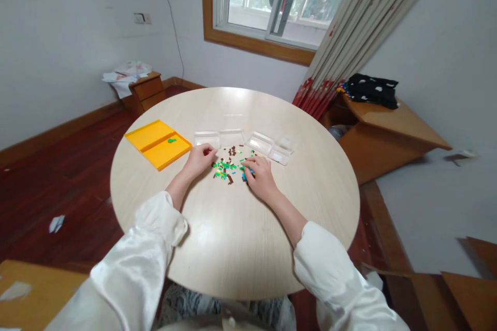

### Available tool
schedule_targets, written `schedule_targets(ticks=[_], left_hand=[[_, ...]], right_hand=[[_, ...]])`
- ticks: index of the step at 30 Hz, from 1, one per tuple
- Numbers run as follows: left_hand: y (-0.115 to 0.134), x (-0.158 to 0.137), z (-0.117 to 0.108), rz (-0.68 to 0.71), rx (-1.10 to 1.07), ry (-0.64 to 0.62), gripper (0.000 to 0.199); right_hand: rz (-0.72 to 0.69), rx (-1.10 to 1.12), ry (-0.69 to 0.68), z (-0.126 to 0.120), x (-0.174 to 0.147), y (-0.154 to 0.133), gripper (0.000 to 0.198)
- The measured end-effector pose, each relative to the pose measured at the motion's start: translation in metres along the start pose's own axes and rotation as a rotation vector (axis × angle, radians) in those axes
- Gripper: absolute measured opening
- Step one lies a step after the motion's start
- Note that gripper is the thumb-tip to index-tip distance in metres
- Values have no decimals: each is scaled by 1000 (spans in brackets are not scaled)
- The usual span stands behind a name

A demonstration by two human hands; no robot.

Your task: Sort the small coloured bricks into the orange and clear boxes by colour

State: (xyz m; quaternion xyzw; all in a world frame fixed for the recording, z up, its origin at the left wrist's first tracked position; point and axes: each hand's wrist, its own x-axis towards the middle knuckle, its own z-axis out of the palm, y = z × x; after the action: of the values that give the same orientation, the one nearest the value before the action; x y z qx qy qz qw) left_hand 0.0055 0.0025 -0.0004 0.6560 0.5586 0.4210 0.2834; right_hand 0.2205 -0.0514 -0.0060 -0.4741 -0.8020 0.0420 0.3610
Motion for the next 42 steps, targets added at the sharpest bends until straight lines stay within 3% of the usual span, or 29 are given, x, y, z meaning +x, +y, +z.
schedule_targets(ticks=[8, 14, 29, 42], left_hand=[[14, -9, -3, 239, 125, -229, 18], [12, -11, 1, 248, 140, -295, 11], [10, -10, 2, 278, 210, -318, 10], [21, -9, 2, 151, 44, -97, 10]], right_hand=[[-7, -50, -191, 6, 4, -9, 29], [6, -83, -233, 4, 6, -12, 23], [-24, -80, -209, 8, 6, -15, 23], [-59, -46, -215, 9, 6, -15, 19]])
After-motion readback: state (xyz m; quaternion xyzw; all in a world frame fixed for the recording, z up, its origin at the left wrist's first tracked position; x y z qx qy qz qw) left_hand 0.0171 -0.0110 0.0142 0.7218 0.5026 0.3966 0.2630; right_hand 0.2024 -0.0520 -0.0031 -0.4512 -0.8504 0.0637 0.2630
